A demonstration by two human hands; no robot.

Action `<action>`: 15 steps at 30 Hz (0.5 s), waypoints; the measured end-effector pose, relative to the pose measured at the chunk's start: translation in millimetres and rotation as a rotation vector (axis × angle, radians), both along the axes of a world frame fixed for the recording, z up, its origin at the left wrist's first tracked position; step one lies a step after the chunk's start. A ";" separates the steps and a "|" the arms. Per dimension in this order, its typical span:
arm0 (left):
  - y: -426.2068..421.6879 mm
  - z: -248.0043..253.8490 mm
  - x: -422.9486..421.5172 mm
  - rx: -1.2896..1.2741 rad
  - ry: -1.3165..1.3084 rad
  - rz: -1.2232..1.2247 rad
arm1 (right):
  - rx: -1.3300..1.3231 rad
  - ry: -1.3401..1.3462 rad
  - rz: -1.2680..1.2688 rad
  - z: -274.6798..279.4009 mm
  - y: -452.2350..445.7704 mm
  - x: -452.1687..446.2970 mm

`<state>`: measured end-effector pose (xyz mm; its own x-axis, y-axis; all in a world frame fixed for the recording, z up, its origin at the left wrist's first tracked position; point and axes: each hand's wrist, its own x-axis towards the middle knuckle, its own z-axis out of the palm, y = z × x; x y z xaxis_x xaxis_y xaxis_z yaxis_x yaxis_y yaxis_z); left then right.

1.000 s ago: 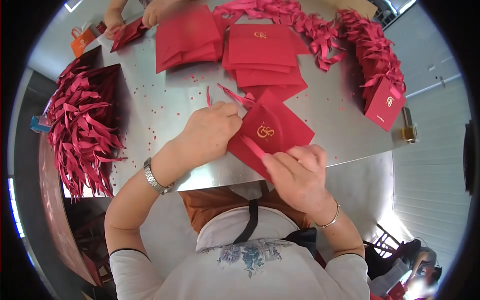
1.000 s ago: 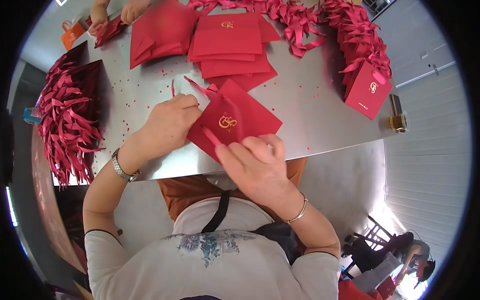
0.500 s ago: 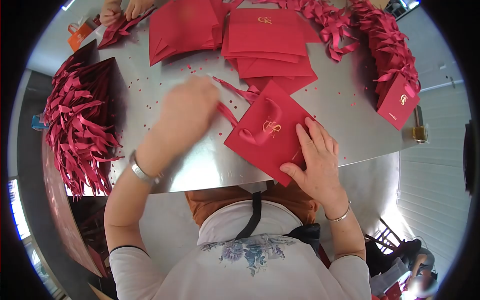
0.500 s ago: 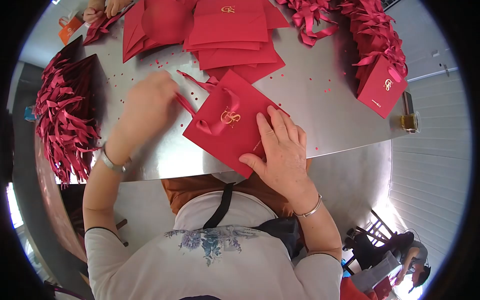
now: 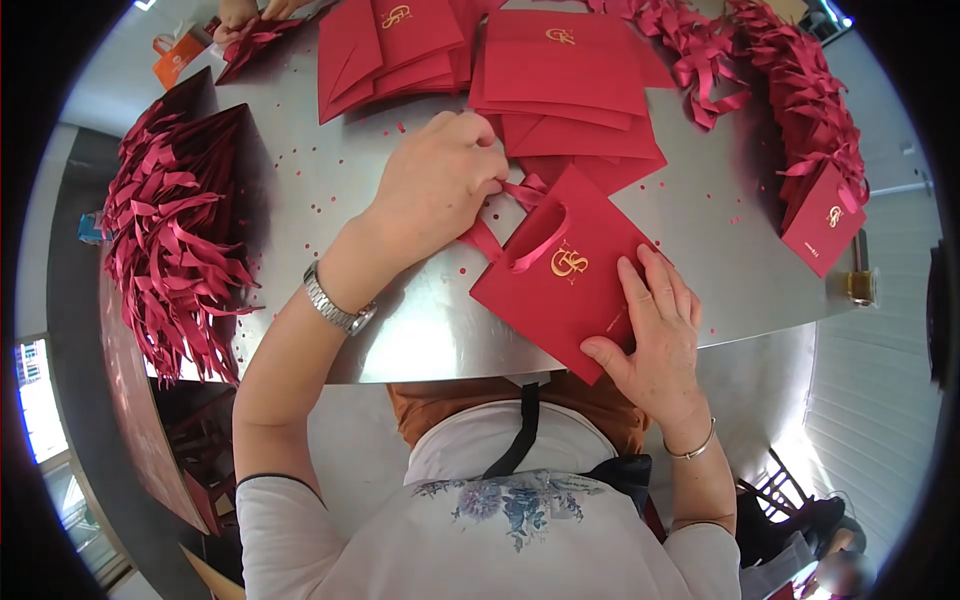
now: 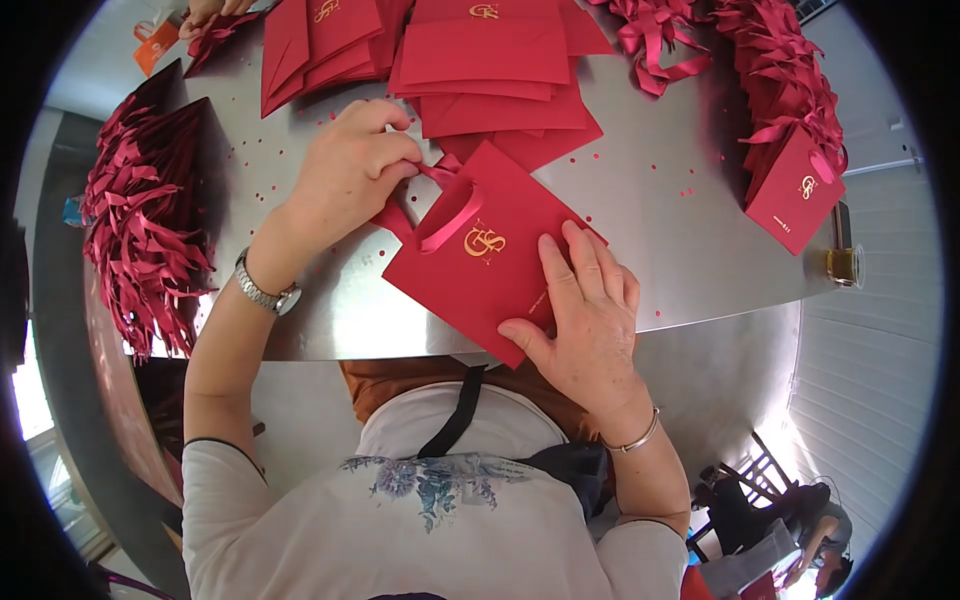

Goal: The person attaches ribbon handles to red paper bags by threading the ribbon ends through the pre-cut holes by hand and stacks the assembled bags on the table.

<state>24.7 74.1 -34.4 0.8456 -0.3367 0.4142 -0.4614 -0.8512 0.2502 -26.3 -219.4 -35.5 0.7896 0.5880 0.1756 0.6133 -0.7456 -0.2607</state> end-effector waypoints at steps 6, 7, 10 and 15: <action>4.9 -7.1 5.7 0.106 -0.112 0.193 | -0.014 0.012 -0.019 2.6 0.4 -0.7; 6.2 -10.4 7.9 0.117 -0.121 0.229 | -0.014 0.018 -0.019 2.0 0.4 -1.1; 5.5 -15.5 5.2 0.039 -0.076 0.294 | -0.014 -0.003 -0.011 2.5 0.1 0.0; 5.3 0.6 -6.7 -0.035 -0.084 0.304 | 0.026 -0.020 -0.024 -1.8 -1.0 -2.4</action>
